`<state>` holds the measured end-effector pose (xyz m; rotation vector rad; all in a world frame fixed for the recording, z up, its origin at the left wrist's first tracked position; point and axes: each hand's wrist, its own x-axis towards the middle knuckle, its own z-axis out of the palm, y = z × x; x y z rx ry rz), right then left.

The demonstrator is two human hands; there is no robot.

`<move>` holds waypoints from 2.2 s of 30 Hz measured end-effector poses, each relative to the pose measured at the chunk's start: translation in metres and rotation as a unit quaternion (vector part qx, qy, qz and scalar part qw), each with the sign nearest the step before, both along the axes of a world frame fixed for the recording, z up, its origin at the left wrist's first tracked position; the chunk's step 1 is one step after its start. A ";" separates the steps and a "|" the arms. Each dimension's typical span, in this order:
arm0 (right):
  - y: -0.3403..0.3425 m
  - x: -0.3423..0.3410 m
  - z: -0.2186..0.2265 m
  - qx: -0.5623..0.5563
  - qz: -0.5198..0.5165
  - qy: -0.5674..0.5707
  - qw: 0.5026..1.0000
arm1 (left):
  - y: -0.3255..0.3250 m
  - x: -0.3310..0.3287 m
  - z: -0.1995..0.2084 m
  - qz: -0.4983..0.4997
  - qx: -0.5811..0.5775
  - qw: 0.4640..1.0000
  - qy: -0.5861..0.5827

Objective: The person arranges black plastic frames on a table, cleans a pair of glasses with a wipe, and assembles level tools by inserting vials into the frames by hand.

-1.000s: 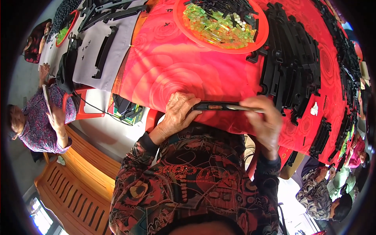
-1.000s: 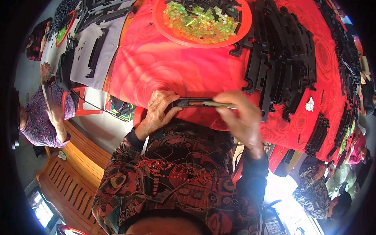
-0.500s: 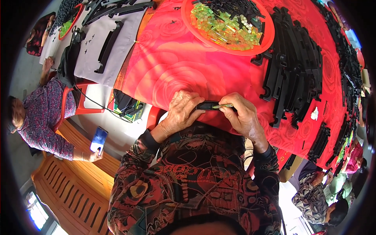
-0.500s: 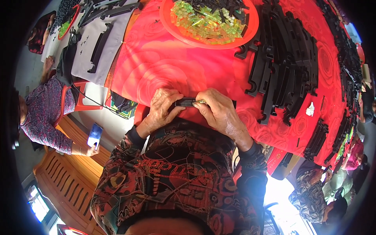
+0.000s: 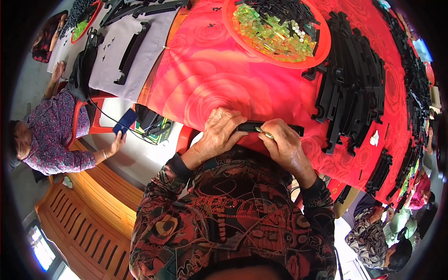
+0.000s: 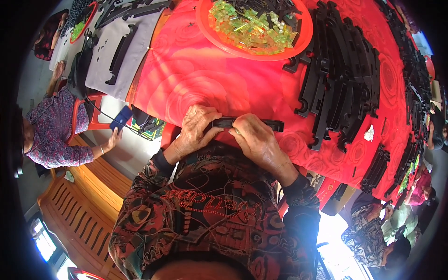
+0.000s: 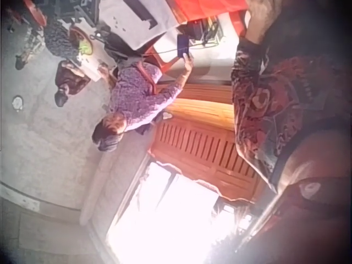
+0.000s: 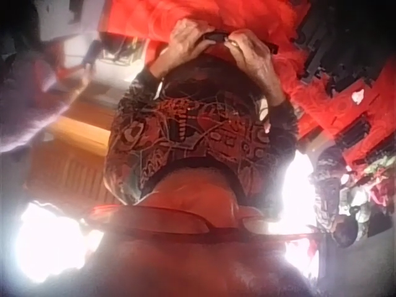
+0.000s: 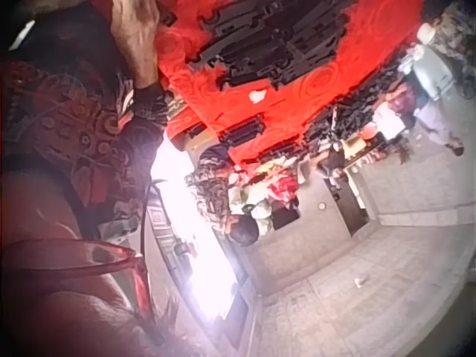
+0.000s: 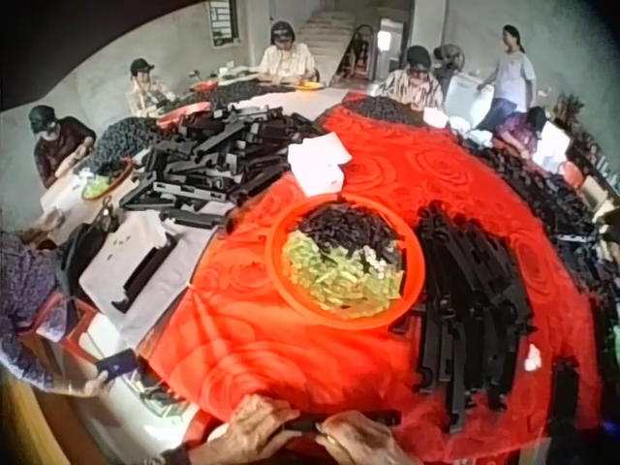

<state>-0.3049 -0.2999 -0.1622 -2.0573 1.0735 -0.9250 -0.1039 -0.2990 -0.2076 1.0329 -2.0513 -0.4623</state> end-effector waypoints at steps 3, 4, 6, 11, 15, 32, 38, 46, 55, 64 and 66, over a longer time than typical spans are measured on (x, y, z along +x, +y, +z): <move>0.001 -0.014 -0.002 0.032 -0.023 -0.013 0.999 | 0.001 0.001 0.000 0.000 -0.002 1.000 -0.004; 0.002 -0.018 0.000 0.041 -0.052 -0.051 0.996 | 0.002 0.001 0.000 0.004 -0.004 1.000 -0.008; 0.000 -0.025 0.008 0.041 -0.091 -0.088 0.991 | 0.002 0.002 0.002 0.005 -0.005 1.000 -0.010; 0.003 -0.022 0.003 0.015 -0.071 -0.039 0.997 | 0.001 0.001 -0.001 0.002 -0.008 1.000 -0.009; 0.002 -0.019 -0.002 0.009 -0.050 -0.041 0.998 | 0.001 0.000 0.002 0.001 -0.006 1.000 -0.020; 0.008 -0.024 -0.003 0.011 -0.052 -0.018 0.998 | 0.000 -0.002 0.003 -0.001 0.005 1.000 -0.019; 0.011 -0.023 -0.005 -0.009 -0.052 -0.017 0.998 | 0.001 -0.002 0.003 0.001 0.003 1.000 -0.022; 0.008 -0.013 -0.008 -0.005 -0.022 -0.032 0.999 | 0.002 -0.001 0.002 0.002 0.002 1.000 -0.023; 0.015 -0.007 -0.012 -0.015 -0.038 -0.023 0.999 | 0.001 -0.001 0.001 -0.001 0.003 1.000 -0.011; 0.005 -0.020 -0.008 0.069 -0.120 -0.139 0.981 | 0.003 0.000 0.002 0.002 -0.013 1.000 -0.023; 0.002 -0.027 -0.004 0.054 -0.133 -0.147 0.979 | 0.004 0.000 0.003 -0.001 -0.013 1.000 -0.023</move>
